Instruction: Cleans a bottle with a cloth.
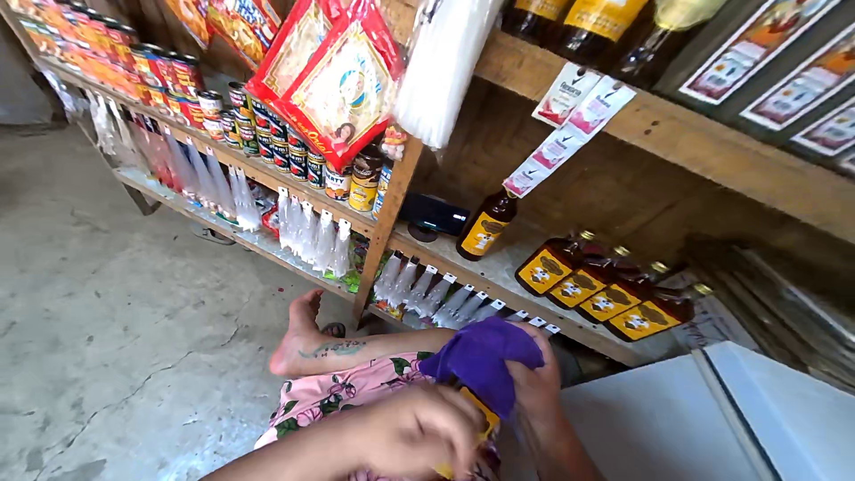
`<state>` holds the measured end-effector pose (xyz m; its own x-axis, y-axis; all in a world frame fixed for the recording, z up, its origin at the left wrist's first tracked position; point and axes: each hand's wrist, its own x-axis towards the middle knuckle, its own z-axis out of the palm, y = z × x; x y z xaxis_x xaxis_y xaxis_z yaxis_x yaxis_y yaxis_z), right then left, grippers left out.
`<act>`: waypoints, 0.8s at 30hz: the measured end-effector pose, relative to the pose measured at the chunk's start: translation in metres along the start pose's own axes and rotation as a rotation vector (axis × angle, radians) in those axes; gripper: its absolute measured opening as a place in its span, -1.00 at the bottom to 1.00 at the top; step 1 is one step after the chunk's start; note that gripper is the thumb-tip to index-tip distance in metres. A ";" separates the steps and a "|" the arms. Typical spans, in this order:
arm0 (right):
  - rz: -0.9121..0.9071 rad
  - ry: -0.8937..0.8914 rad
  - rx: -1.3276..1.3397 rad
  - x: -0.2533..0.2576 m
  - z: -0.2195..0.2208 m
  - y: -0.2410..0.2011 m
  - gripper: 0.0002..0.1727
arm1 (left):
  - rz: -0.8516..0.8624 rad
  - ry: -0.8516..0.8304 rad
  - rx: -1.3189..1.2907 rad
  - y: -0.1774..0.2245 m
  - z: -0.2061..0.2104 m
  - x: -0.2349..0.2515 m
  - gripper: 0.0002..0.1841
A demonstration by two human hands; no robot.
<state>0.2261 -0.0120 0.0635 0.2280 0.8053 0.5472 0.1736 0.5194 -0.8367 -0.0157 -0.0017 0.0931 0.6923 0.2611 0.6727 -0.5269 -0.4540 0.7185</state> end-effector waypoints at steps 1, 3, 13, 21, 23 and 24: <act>-0.007 0.001 -0.021 0.000 0.000 -0.001 -0.57 | -0.105 0.132 -0.024 -0.023 -0.015 -0.013 -0.63; -0.018 0.008 -0.036 -0.001 0.000 -0.002 -0.55 | -0.410 0.235 0.030 -0.057 -0.029 -0.035 -0.70; -0.293 0.152 0.017 0.005 -0.010 -0.007 -0.63 | -0.734 -0.024 -0.442 -0.074 0.013 -0.018 -0.51; -0.068 0.464 0.213 0.008 -0.005 -0.028 -0.64 | -0.800 0.040 -1.116 -0.072 0.058 0.009 -0.31; -0.065 0.394 0.205 0.008 -0.001 -0.019 -0.56 | -0.764 0.030 -1.216 -0.085 0.061 -0.001 -0.24; -0.093 0.325 0.186 0.009 -0.001 -0.014 -0.57 | -0.745 0.034 -1.213 -0.088 0.061 -0.006 -0.22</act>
<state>0.2267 -0.0118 0.0802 0.5163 0.6356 0.5740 0.0378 0.6527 -0.7567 0.0568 -0.0153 0.0153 0.9880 0.1385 0.0677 -0.1515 0.7907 0.5932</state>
